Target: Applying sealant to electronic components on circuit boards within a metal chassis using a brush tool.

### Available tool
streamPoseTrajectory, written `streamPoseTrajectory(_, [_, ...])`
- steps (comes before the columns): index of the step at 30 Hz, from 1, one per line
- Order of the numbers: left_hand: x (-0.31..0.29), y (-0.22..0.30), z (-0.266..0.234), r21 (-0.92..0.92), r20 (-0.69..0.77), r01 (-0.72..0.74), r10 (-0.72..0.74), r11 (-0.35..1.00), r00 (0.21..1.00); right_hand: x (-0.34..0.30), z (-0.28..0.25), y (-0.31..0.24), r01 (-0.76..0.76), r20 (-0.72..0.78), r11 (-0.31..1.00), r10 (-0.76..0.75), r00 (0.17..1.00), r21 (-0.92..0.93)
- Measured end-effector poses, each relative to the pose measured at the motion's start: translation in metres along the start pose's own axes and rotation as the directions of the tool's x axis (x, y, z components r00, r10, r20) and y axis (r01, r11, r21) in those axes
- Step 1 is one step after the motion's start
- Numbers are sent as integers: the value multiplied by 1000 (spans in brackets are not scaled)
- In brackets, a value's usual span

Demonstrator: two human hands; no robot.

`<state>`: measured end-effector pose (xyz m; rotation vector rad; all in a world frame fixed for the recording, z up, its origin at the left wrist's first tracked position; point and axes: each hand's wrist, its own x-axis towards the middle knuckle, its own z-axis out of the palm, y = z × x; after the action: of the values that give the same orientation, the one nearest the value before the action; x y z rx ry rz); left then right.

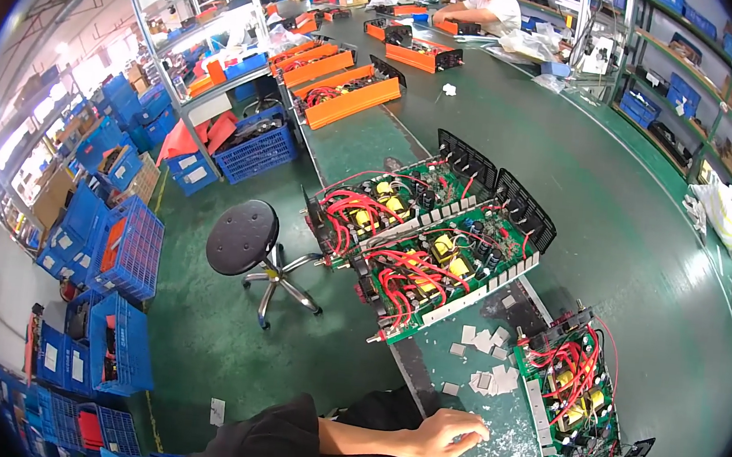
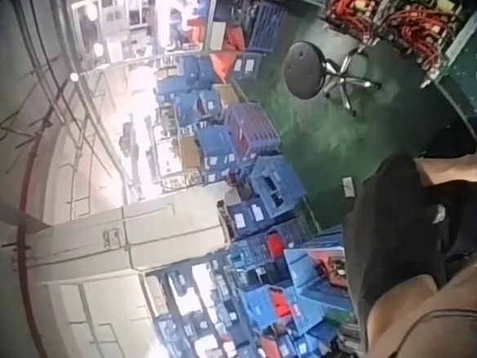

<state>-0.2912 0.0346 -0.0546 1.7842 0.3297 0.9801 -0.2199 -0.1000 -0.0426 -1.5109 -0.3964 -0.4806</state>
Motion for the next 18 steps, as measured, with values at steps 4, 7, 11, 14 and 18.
streamPoseTrajectory(4, [1,1,-1,9,13,-11,11,1000,1000,1,0,-2,11,13,1000,-11,1000,-15])
streamPoseTrajectory(7, [-1,-1,0,19,13,-13,13,1000,1000,0,-3,2,26,6,999,-26,1000,-37])
streamPoseTrajectory(11, [-1,0,-1,20,27,17,-17,1000,1000,0,-2,0,-1,5,1000,1,1000,-24])
streamPoseTrajectory(14, [1,2,-1,20,34,20,-21,1000,999,-2,-6,3,-25,13,999,26,1000,-19])
streamPoseTrajectory(18, [-1,1,-3,45,58,32,-35,998,998,-1,-2,0,-32,-14,999,33,999,19])
